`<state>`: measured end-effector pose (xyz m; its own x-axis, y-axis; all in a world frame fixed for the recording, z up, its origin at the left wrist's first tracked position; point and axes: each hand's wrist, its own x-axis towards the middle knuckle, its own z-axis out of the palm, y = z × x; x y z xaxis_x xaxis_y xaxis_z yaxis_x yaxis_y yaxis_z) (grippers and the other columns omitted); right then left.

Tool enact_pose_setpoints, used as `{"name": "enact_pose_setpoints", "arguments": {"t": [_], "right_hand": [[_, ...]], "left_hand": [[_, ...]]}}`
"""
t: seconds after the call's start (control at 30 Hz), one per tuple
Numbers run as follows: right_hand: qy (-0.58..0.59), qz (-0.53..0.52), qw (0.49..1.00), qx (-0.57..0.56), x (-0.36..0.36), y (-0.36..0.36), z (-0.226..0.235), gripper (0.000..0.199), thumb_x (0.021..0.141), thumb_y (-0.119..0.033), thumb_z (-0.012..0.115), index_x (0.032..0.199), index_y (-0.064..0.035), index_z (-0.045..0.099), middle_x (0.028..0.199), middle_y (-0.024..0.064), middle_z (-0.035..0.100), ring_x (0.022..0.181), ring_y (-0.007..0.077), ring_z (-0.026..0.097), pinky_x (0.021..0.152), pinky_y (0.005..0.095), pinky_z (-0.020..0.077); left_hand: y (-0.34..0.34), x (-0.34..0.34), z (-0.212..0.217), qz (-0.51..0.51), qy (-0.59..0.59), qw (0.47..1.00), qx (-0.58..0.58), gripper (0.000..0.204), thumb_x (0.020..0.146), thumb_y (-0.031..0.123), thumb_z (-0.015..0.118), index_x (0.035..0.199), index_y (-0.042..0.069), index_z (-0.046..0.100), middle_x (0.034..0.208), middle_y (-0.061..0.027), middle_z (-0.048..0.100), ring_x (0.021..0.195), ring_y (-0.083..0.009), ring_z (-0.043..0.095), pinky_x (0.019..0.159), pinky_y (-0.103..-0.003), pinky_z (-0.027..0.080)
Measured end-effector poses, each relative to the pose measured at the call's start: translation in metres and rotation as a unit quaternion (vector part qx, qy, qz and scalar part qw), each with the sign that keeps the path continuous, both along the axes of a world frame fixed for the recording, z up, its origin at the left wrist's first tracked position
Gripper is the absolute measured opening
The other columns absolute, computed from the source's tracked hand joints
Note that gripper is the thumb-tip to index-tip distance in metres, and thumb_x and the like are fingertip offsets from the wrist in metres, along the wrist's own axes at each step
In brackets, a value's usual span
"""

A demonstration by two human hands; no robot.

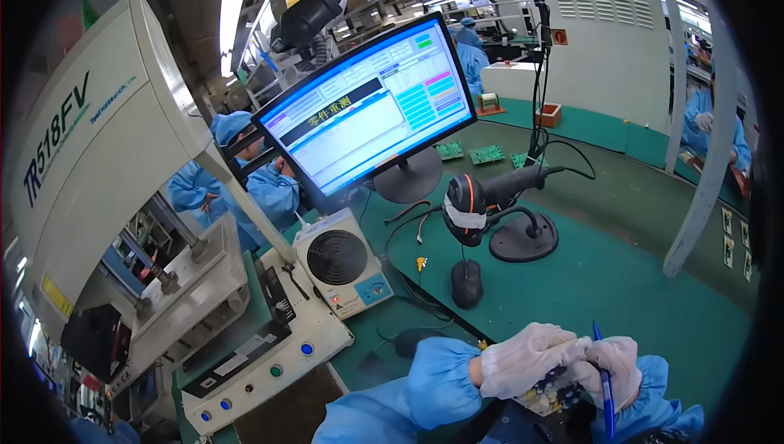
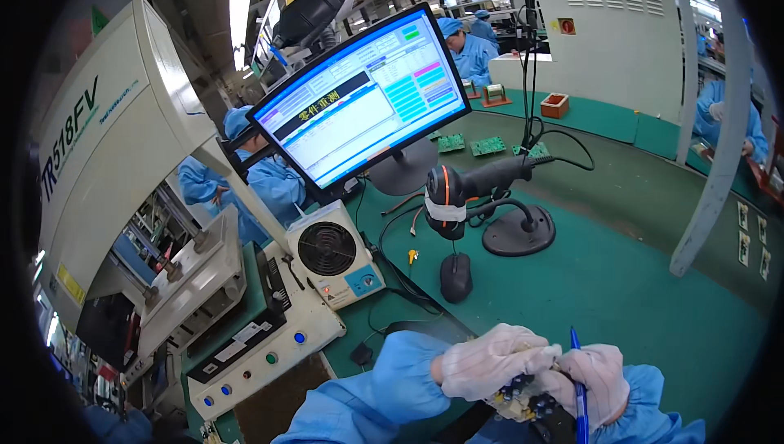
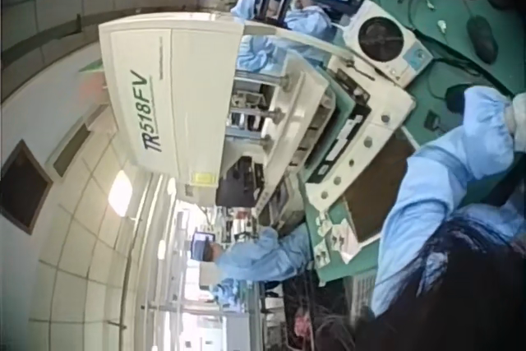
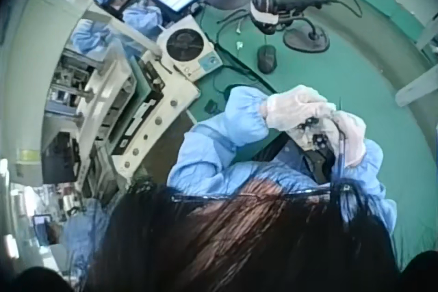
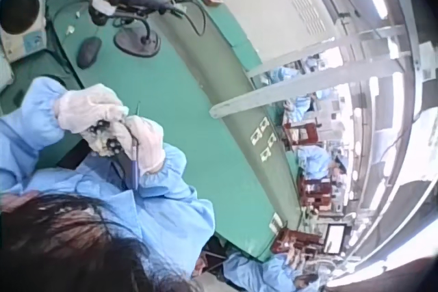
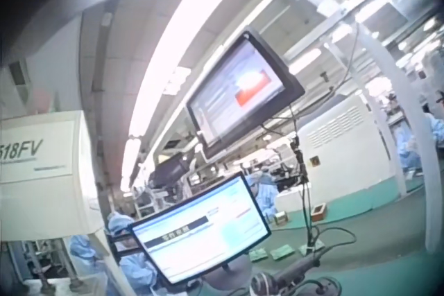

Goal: The person tests circuit boards by scanning them with a barcode scanner, marking them with a pen, brushing the testing fixture, and placing the boards into the testing machine to run tests by pressing buttons.

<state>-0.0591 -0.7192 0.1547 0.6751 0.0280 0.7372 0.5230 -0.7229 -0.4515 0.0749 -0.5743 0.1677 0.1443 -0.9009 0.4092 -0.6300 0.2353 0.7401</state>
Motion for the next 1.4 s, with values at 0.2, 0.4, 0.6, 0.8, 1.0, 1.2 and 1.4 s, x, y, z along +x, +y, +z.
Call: {"name": "enact_pose_setpoints", "arguments": {"t": [0.2,0.4,0.6,0.8,1.0,1.2,1.4], "right_hand": [[-0.032,0.017,0.999,-0.028,-0.009,-0.018,-0.006,0.025,0.079,-0.026,0.071,0.071,-0.0087,0.055,0.050,0.0025,0.048,0.039,0.0201,0.047,0.042,0.0333,0.0344],[-0.108,-0.145,0.984,0.003,0.002,-0.070,0.013,0.021,0.078,-0.008,0.062,0.061,-0.0081,0.051,0.059,0.0029,0.050,0.051,0.0180,0.050,0.047,0.0320,0.0368],[0.112,-0.360,0.919,0.118,0.135,-0.216,-0.008,0.029,0.089,-0.019,0.061,0.067,-0.0034,0.050,0.069,0.0088,0.049,0.061,0.0182,0.050,0.056,0.0358,0.0381],[0.263,-0.469,0.841,-0.053,0.252,-0.338,-0.054,0.037,0.089,-0.039,0.057,0.076,-0.0056,0.067,0.083,0.0152,0.068,0.082,0.0312,0.066,0.069,0.0414,0.0494],[0.360,-0.497,0.778,-0.134,0.261,-0.409,-0.083,0.040,0.084,-0.047,0.064,0.089,-0.0066,0.066,0.081,0.0189,0.066,0.084,0.0357,0.066,0.073,0.0459,0.0511],[-0.117,-0.429,0.840,0.312,0.248,-0.361,-0.101,0.016,0.086,-0.016,0.064,0.091,-0.0010,0.062,0.070,0.0180,0.061,0.064,0.0326,0.061,0.058,0.0431,0.0468],[-0.095,-0.380,0.888,0.241,0.172,-0.246,-0.103,0.011,0.078,-0.005,0.069,0.086,-0.0033,0.063,0.077,0.0117,0.064,0.072,0.0290,0.061,0.068,0.0390,0.0487]], "left_hand": [[0.000,-0.009,-0.014,0.017,0.011,0.985,-0.171,0.028,0.101,0.027,0.042,0.113,0.003,0.052,0.103,-0.0092,0.060,0.084,-0.0216,0.060,0.084,-0.030,0.046],[-0.027,0.033,-0.027,0.028,0.511,0.856,0.068,0.038,0.097,0.042,0.050,0.101,0.004,0.053,0.082,-0.0068,0.059,0.065,-0.0164,0.061,0.060,-0.028,0.050],[-0.047,0.059,-0.036,0.222,0.580,0.762,0.182,0.046,0.094,0.053,0.048,0.092,0.007,0.056,0.071,-0.0067,0.060,0.058,-0.0169,0.061,0.052,-0.031,0.053],[-0.039,0.079,-0.074,0.232,0.697,0.655,0.176,0.039,0.093,0.053,0.049,0.097,0.014,0.053,0.071,-0.0082,0.061,0.058,-0.0208,0.063,0.050,-0.036,0.055],[-0.019,0.092,-0.079,0.258,0.754,0.588,0.137,0.039,0.094,0.052,0.045,0.099,0.014,0.054,0.074,-0.0123,0.062,0.060,-0.0263,0.064,0.052,-0.041,0.056],[-0.105,0.114,-0.081,0.099,0.757,0.623,0.170,0.040,0.094,0.053,0.045,0.100,0.014,0.051,0.075,-0.0122,0.060,0.063,-0.0288,0.063,0.052,-0.046,0.054],[-0.274,0.171,-0.097,0.202,0.570,0.770,0.204,0.042,0.092,0.050,0.052,0.107,0.011,0.058,0.080,-0.0121,0.061,0.069,-0.0263,0.064,0.060,-0.046,0.053]]}}
